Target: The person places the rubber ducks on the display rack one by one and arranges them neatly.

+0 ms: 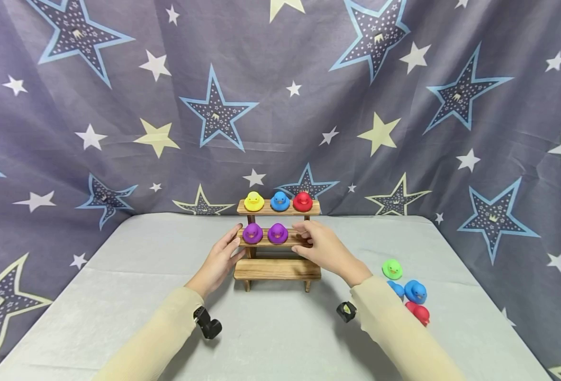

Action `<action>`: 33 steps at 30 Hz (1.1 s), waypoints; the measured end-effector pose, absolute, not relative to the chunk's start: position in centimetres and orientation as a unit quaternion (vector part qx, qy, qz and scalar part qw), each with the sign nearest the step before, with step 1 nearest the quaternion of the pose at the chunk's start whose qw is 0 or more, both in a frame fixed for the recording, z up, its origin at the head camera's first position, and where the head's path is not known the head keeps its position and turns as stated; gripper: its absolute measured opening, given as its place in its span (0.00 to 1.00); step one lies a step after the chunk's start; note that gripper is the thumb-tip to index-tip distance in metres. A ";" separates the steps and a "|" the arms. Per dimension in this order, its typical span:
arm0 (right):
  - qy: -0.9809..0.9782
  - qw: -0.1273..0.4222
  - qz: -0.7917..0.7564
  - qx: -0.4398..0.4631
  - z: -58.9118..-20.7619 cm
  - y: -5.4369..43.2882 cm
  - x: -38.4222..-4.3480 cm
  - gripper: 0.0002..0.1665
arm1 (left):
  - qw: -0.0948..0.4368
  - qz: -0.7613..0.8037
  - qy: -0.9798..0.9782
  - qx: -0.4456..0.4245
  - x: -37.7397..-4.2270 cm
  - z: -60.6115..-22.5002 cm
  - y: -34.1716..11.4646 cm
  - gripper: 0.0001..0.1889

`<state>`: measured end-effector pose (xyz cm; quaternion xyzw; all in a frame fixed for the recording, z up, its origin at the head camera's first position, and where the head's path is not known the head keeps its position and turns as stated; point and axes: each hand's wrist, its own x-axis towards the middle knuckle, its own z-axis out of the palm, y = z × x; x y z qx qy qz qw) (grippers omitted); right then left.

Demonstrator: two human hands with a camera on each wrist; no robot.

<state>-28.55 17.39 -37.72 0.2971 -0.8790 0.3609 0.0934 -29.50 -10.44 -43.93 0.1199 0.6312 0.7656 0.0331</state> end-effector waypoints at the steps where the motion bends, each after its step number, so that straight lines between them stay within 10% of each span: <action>1: -0.879 0.095 0.360 0.297 -37.7 17.7 -28.4 0.29 | 0.033 0.766 0.631 0.120 -29.5 -43.9 -10.4 0.28; 33: -0.910 0.103 0.306 0.260 -38.4 28.1 -23.7 0.23 | 0.033 0.764 0.634 0.119 -29.5 -43.9 -10.4 0.28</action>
